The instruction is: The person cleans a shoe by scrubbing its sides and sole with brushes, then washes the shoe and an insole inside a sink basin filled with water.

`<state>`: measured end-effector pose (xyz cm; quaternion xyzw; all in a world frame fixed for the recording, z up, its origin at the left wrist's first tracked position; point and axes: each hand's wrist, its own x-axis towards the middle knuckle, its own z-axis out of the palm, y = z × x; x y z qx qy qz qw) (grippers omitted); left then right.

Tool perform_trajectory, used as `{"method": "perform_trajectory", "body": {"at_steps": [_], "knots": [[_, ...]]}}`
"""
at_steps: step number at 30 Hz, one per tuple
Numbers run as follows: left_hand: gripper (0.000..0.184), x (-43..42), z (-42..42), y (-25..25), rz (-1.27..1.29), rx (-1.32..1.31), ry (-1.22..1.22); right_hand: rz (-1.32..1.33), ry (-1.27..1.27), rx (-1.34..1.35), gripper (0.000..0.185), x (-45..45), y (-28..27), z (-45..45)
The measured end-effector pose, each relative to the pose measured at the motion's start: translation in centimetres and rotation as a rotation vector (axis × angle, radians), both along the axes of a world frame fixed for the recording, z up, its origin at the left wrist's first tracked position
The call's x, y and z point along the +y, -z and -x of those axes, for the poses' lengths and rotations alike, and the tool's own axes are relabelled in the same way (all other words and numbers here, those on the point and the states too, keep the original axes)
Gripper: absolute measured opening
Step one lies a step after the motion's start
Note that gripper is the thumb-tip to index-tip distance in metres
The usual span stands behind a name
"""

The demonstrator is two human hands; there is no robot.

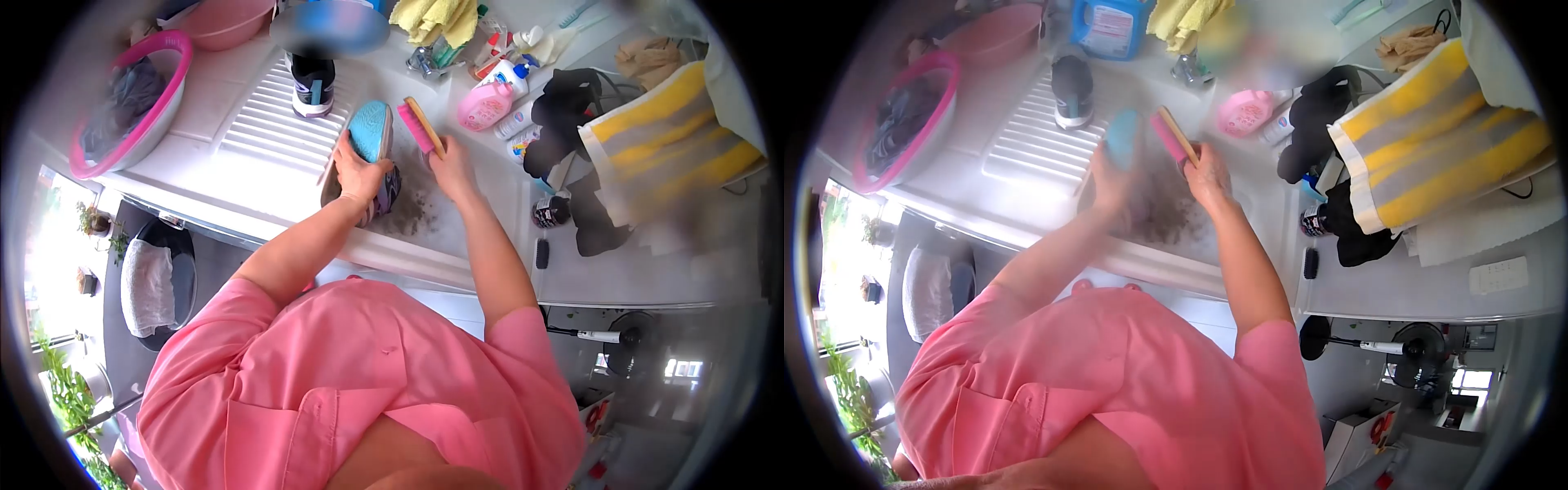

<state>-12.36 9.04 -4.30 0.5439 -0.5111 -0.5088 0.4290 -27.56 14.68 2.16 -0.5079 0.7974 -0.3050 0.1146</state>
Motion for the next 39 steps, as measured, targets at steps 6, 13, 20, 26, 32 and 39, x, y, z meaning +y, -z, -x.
{"method": "perform_trajectory", "body": {"at_steps": [6, 13, 20, 26, 32, 39], "knots": [[0.100, -0.2, -0.8, 0.0, 0.018, -0.022, 0.047, 0.030, -0.030, 0.343, 0.037, -6.1, -0.1, 0.0], [0.099, 0.0, -0.9, -0.3, -0.005, 0.075, 0.070, -0.165, 0.312, 0.352, 0.030, -11.8, -3.9, -0.4], [0.096, 0.1, -1.6, -2.4, -0.081, 0.134, 0.071, -0.294, 0.362, 0.427, 0.030, -13.8, -2.2, 2.5], [0.096, -0.3, -0.6, -0.3, -0.136, 0.478, 0.108, -0.201, 0.202, 0.630, 0.032, -13.1, -0.7, 4.9], [0.085, -0.2, -1.2, -2.0, -0.313, 0.592, 0.121, -0.038, -0.010, 0.511, 0.028, -9.2, -1.7, 3.3], [0.068, -0.9, -0.6, -0.4, -0.299, 0.886, 0.100, -0.231, 0.050, 0.076, 0.046, 3.6, -1.7, 3.7]]}}
